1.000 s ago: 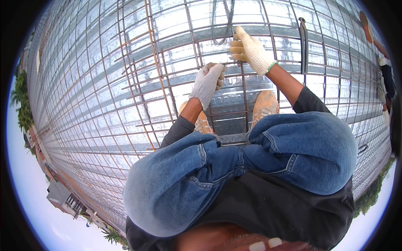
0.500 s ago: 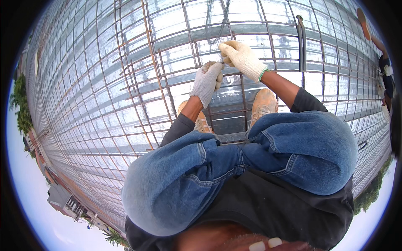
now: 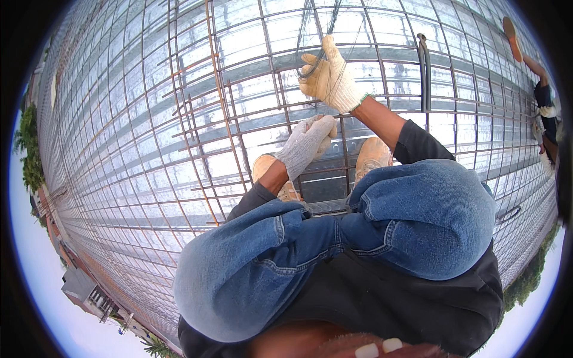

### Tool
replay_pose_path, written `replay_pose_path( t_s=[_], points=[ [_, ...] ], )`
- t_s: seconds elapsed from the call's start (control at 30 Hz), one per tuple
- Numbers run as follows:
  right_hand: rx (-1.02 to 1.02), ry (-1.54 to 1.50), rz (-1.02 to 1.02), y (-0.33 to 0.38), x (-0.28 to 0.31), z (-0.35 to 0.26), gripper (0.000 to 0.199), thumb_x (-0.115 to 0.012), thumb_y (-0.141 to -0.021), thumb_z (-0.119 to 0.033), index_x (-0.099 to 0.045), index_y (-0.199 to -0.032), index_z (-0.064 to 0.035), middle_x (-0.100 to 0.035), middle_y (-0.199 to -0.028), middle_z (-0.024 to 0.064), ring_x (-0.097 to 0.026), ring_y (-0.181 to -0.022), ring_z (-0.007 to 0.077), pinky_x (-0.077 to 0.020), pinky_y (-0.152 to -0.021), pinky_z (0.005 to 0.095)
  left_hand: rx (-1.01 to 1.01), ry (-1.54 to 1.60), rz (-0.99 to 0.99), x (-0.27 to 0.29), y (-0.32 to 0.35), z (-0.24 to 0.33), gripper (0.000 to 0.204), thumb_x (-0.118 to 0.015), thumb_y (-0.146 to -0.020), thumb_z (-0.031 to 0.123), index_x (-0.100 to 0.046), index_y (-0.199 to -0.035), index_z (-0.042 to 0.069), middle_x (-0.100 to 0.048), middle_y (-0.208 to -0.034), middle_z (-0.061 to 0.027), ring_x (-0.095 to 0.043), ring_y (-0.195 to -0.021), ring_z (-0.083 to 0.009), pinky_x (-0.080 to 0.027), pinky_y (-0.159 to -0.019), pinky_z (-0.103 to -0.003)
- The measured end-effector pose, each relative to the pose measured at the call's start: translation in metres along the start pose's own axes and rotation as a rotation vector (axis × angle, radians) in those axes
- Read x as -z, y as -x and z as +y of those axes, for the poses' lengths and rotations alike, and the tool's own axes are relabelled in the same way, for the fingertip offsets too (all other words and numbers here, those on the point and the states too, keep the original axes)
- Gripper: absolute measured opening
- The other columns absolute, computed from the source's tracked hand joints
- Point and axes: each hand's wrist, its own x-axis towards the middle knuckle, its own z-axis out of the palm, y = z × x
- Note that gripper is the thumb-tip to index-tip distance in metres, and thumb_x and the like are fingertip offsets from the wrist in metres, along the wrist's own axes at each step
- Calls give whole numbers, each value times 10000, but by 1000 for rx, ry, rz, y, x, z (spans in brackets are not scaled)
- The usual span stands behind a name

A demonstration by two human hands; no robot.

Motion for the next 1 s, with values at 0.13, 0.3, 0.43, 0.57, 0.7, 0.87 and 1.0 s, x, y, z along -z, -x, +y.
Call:
replay_pose_path(
  t_s=[0.13,0.3,0.43,0.57,0.7,0.87,1.0],
  points=[
    [158,221,35,9,-22,-29,745,-713,-1069,-610,-666,-1376,68,-319,-603,-86,-374,-553,130,-378,-579,329,-65,-165,-43,3,17,-6,384,-628,-1144,454,-688,-998,103,-559,-812,68,-468,-656,-42,-363,-559,-246],
    [386,434,150,42,-40,-67,463,-773,-1055,-429,-762,-1218,4,-404,-638,-74,-404,-560,105,-406,-568,329,-173,-229,30,28,39,-16,344,-633,-1146,424,-693,-1096,89,-607,-907,48,-525,-753,-48,-427,-640,-236],
    [596,498,221,52,-36,-115,399,-781,-1052,-337,-754,-1260,2,-393,-679,-90,-404,-620,89,-415,-614,323,-113,-196,-44,50,54,-43,381,-629,-1138,442,-701,-1128,68,-639,-886,47,-556,-756,-52,-428,-647,-234],
    [692,525,141,27,6,-195,439,-782,-1057,-407,-766,-1249,-13,-449,-725,-72,-462,-677,98,-462,-669,325,-25,-9,-35,58,68,-67,365,-579,-1160,368,-627,-906,110,-483,-670,68,-393,-568,-52,-285,-509,-275],
    [675,484,565,-2,66,-206,655,-737,-1055,-540,-621,-1375,20,-704,-1085,95,-696,-937,191,-595,-773,349,-122,321,44,50,62,-66,361,-574,-1161,356,-602,-883,127,-426,-581,63,-315,-436,-73,-240,-421,-294],
    [510,508,659,40,78,-86,665,-658,-1091,-557,-637,-1404,29,-714,-1188,120,-698,-966,172,-595,-752,343,-166,528,85,29,46,-53,344,-565,-1151,342,-582,-883,128,-411,-570,58,-300,-426,-77,-237,-414,-291],
    [-9,1105,-14,99,31,6,840,-673,-1070,-556,-500,-1627,48,-687,-1453,267,-738,-1240,290,-631,-1015,387,-91,437,37,15,39,-44,352,-520,-1178,369,-591,-934,125,-401,-595,64,-299,-445,-74,-249,-435,-285]
  ],
)
